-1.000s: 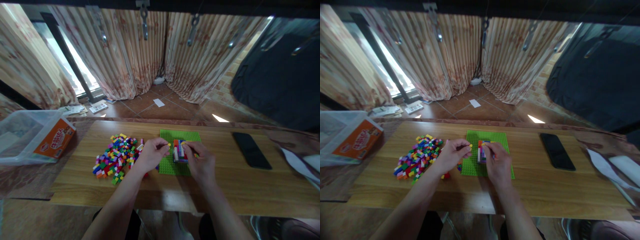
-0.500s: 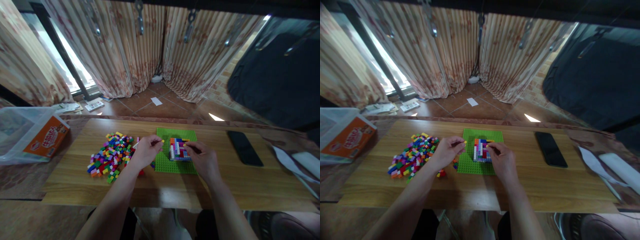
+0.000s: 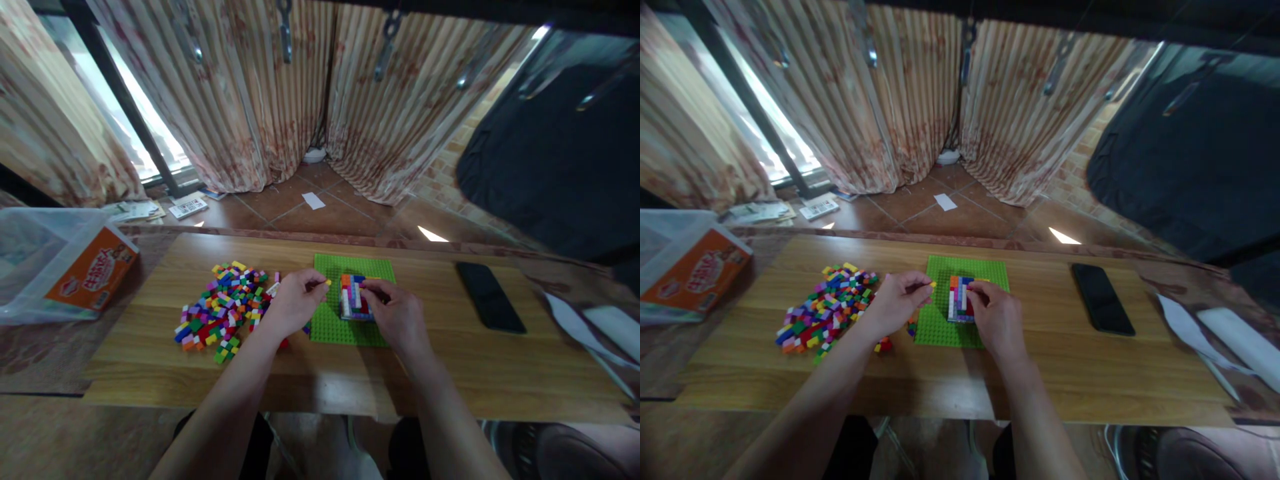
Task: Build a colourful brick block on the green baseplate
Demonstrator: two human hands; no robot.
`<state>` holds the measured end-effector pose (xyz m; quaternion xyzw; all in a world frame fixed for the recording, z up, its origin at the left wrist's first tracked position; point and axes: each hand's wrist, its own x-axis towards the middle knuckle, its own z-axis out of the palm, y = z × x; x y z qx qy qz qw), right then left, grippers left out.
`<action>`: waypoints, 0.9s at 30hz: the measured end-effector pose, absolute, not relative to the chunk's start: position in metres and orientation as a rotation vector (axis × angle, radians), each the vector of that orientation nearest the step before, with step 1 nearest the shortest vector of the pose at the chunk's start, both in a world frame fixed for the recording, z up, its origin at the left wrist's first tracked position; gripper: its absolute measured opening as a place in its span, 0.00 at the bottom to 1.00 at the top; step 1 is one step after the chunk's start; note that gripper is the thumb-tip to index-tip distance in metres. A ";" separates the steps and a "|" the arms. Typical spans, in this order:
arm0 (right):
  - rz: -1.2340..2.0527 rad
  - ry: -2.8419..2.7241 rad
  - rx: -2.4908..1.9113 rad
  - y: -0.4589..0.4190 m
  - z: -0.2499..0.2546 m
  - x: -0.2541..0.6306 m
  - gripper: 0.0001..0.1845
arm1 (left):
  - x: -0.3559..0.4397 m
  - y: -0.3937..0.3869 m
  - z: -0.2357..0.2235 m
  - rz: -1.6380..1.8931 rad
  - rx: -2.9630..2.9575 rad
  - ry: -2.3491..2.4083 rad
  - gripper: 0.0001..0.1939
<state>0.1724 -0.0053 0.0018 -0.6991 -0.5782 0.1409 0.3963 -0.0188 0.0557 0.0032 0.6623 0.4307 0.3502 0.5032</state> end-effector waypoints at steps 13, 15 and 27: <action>0.415 -1.231 -1.784 -0.002 -0.003 0.165 0.11 | -0.017 0.053 0.009 0.822 1.655 1.085 0.05; 0.426 -1.180 -1.791 -0.001 -0.003 0.164 0.11 | -0.016 0.052 0.010 0.821 1.670 1.084 0.06; 0.580 -0.971 -1.748 0.005 -0.010 0.165 0.13 | -0.009 0.048 -0.002 0.791 1.725 1.028 0.06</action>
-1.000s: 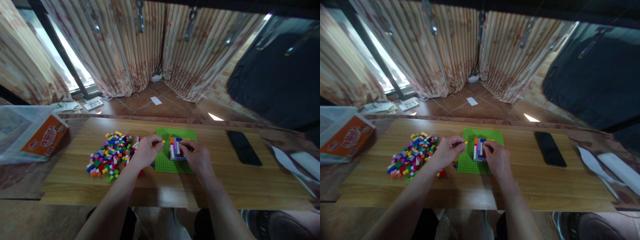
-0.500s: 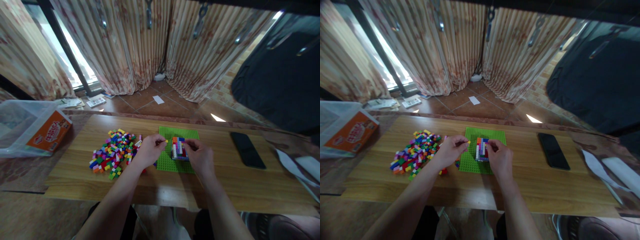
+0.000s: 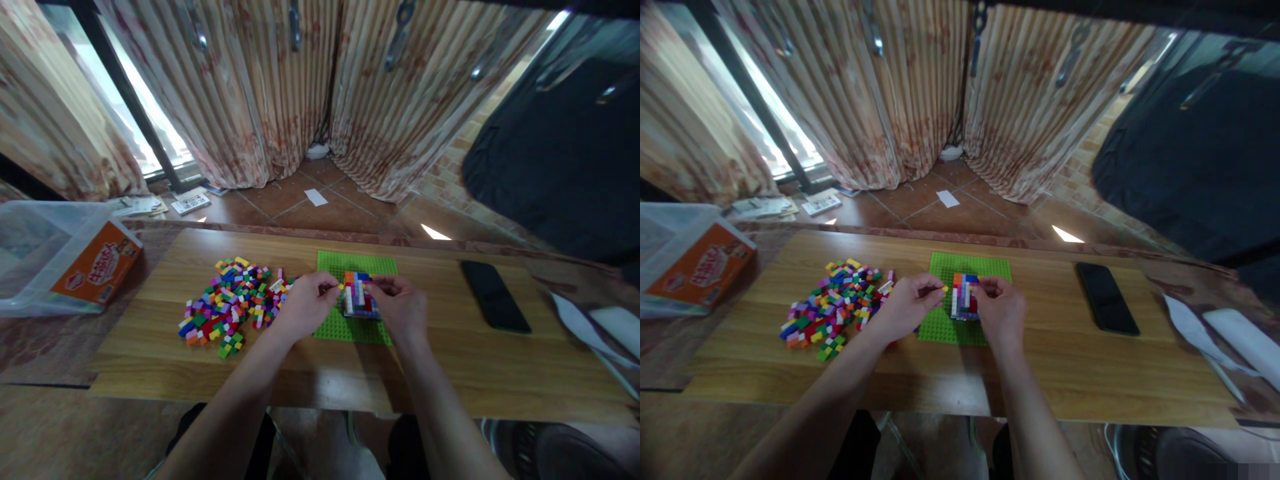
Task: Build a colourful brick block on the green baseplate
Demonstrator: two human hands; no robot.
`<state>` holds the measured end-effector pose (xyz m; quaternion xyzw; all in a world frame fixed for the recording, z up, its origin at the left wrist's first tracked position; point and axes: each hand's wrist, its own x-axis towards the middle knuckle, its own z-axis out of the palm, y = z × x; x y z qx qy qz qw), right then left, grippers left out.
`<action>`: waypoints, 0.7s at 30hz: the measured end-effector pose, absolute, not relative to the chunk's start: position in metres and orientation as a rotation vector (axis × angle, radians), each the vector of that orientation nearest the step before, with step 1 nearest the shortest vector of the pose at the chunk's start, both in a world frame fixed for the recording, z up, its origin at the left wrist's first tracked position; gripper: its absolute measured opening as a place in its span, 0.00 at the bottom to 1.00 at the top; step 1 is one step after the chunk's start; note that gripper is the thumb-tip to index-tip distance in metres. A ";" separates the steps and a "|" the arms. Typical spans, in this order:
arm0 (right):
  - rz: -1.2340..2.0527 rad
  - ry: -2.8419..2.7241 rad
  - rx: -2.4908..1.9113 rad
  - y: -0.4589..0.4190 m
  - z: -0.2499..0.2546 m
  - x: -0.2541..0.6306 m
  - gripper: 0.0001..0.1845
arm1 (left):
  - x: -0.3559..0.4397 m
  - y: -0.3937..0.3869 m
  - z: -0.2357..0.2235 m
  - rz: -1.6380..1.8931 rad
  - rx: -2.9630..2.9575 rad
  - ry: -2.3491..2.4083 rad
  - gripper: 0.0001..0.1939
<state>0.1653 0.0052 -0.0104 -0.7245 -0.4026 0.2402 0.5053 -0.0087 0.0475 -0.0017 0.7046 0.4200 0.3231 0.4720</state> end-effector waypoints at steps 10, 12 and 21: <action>0.567 -1.045 -1.684 -0.004 -0.004 0.167 0.16 | -0.007 0.046 0.006 0.788 1.641 0.998 0.05; 0.546 -1.121 -1.626 -0.009 0.000 0.161 0.16 | -0.007 0.045 0.010 0.789 1.651 1.007 0.05; 0.423 -1.581 -1.471 -0.015 0.009 0.144 0.13 | -0.005 0.041 0.013 0.847 1.646 0.927 0.05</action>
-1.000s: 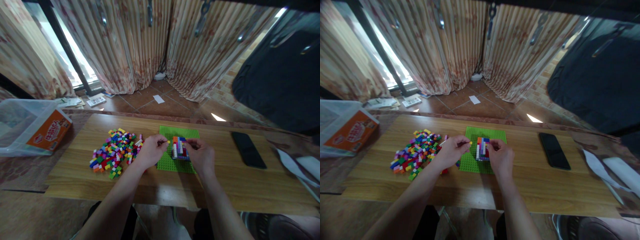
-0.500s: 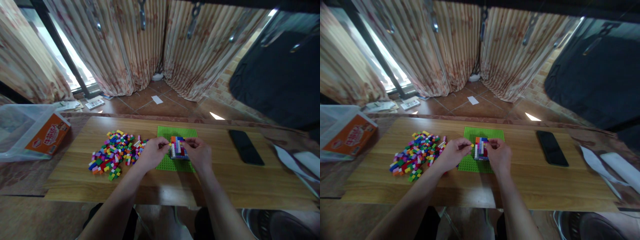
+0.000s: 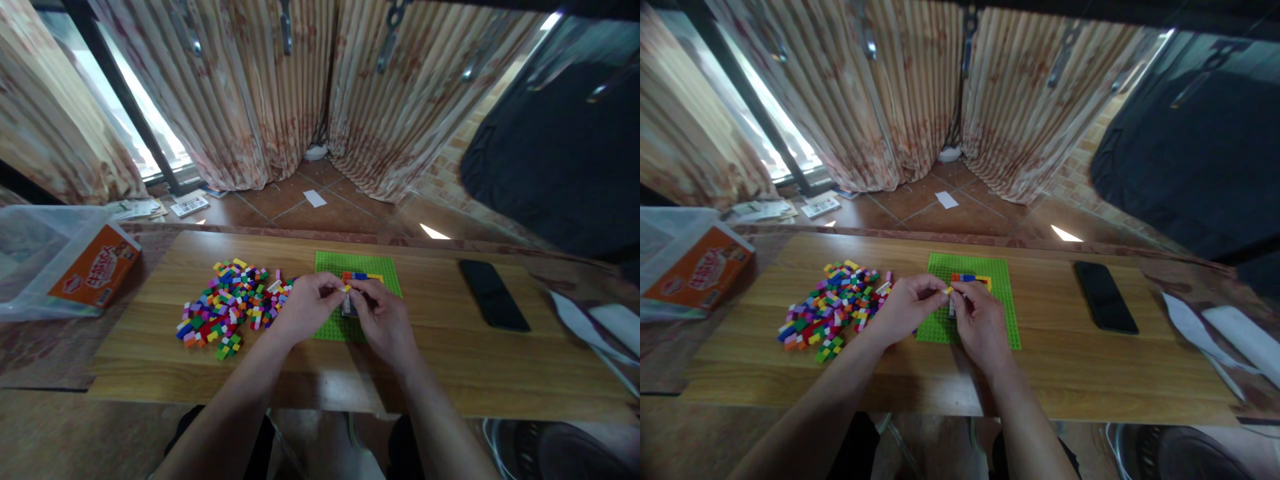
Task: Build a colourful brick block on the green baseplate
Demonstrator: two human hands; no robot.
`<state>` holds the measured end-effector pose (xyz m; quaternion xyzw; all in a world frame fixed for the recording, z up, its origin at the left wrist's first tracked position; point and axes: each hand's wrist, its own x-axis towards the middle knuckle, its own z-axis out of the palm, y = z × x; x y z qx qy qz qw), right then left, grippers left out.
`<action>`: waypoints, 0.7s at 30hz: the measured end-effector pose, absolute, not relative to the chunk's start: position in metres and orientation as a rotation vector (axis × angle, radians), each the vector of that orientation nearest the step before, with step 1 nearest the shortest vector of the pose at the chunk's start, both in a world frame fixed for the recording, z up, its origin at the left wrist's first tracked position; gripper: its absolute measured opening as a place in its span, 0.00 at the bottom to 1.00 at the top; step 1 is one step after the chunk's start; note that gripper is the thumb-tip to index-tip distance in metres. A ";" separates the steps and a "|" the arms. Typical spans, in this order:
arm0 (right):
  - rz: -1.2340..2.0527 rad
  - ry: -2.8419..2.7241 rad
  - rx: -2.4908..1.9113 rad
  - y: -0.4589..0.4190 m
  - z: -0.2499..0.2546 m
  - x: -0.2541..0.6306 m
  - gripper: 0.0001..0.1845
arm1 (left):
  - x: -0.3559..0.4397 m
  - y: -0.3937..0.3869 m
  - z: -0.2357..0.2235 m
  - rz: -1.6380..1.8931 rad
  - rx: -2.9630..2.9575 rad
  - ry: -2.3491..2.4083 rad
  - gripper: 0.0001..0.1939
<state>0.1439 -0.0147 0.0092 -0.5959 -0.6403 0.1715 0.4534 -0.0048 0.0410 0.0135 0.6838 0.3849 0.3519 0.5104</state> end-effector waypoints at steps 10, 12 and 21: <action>0.360 -1.647 -1.495 -0.015 0.008 0.143 0.11 | -0.006 0.039 0.018 0.831 1.745 1.037 0.07; 0.360 -1.659 -1.480 -0.015 0.008 0.143 0.11 | -0.006 0.039 0.019 0.816 1.756 1.056 0.07; 0.332 -1.625 -1.468 -0.015 0.006 0.142 0.10 | -0.004 0.036 0.020 0.858 1.680 1.089 0.07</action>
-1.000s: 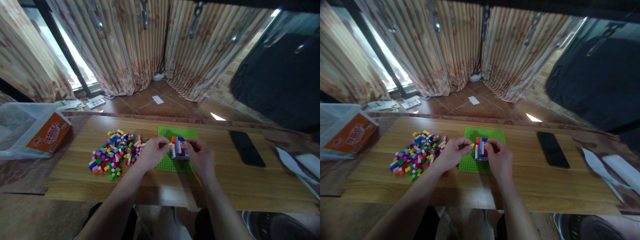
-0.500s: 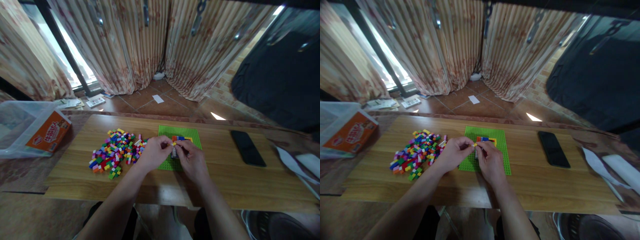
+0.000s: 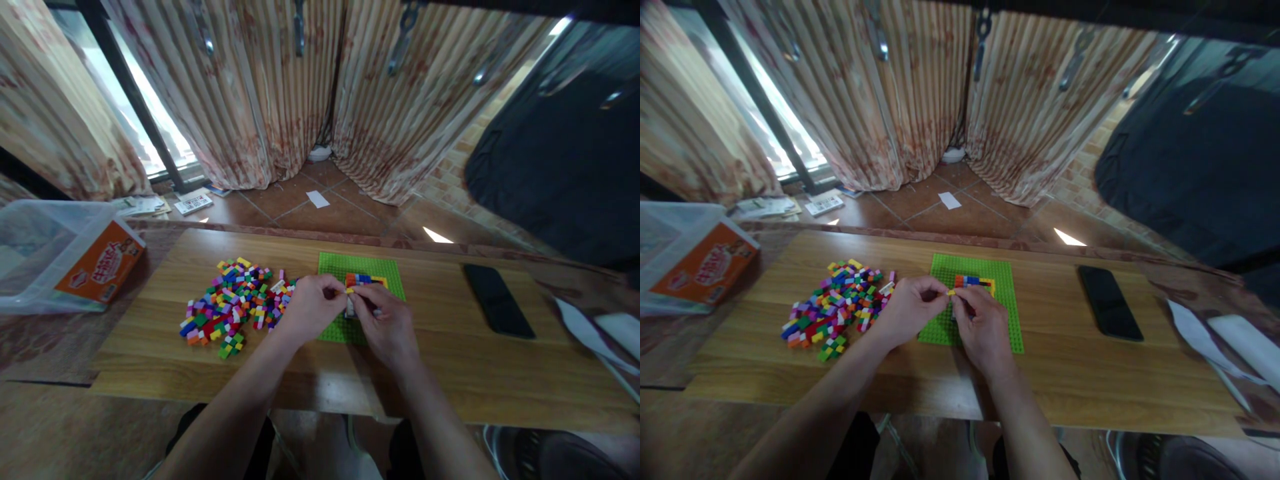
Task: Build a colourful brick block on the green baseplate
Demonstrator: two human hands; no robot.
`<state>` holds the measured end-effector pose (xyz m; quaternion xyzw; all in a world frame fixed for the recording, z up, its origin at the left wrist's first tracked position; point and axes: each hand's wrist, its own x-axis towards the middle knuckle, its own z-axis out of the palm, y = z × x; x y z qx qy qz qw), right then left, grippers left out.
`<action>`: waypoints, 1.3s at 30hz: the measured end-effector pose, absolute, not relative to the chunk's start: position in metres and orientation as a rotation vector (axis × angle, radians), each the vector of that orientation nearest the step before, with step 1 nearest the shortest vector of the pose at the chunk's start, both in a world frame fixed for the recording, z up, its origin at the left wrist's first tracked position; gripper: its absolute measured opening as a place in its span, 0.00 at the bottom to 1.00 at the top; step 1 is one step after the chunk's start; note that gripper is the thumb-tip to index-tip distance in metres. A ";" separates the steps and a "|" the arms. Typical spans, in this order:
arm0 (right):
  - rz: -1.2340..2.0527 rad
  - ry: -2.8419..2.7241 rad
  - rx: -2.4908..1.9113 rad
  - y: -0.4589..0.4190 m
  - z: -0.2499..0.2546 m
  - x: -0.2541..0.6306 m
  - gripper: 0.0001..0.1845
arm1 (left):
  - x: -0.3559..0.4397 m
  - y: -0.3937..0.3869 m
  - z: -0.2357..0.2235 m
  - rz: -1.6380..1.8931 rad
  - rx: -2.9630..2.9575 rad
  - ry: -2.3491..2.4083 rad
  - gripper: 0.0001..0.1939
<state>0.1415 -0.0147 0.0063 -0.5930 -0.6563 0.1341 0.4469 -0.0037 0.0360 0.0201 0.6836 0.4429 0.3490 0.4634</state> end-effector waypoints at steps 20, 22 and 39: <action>0.166 -1.613 -1.814 -0.017 0.006 0.184 0.14 | -0.010 0.046 0.013 0.872 1.731 1.147 0.05; 0.149 -1.633 -1.830 -0.016 0.005 0.183 0.13 | -0.009 0.045 0.014 0.870 1.731 1.145 0.05; 0.043 -1.768 -1.911 -0.014 0.003 0.184 0.11 | -0.011 0.047 0.013 0.851 1.739 1.160 0.05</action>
